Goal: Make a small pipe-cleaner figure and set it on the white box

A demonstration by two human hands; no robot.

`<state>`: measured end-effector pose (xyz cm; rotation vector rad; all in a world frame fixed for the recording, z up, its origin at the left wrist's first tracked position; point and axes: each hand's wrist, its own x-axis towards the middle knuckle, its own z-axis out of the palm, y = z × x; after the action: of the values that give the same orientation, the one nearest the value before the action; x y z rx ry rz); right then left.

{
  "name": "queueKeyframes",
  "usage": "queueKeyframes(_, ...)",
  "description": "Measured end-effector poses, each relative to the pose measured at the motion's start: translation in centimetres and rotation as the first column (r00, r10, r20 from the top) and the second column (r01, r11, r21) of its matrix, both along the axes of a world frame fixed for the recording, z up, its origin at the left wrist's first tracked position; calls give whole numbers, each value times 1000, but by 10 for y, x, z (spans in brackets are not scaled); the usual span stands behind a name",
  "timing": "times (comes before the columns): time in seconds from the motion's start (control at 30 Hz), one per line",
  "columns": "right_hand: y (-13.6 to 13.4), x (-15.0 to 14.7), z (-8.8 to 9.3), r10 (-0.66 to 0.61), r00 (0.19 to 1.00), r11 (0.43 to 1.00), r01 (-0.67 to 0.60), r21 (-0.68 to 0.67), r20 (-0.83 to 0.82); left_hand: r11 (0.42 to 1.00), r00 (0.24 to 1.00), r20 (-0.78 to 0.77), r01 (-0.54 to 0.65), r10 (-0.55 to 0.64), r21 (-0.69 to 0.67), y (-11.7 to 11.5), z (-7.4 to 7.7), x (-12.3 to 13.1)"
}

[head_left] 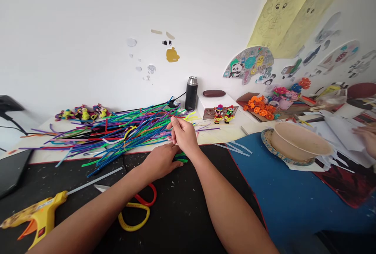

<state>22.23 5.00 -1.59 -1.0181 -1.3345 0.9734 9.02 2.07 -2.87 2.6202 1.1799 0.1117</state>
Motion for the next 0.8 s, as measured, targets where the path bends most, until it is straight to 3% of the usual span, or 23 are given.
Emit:
queueKeyframes(0.2, -1, 0, 0, -1, 1000, 1000, 1, 1, 4, 999, 997, 52, -52, 51, 14, -2, 1, 2)
queueKeyframes(0.4, 0, 0, -1, 8, 1000, 1000, -8, -6, -9, 999, 991, 130, -20, 23, -26, 0, 2, -1)
queueKeyframes(0.6, -2, -1, 1, 8, 1000, 1000, -8, -13, 3, 998, 994, 82, -65, 65, -4, -7, 5, -1)
queueKeyframes(0.7, -2, -1, 1, 3, 1000, 1000, -3, -15, -3, 999, 992, 112, -53, 51, 9, -9, 13, -10)
queueKeyframes(0.8, -2, -1, 1, -2, 1000, 1000, 2, -24, -7, 992, 987, 104, -126, 125, 4, 2, 22, -34)
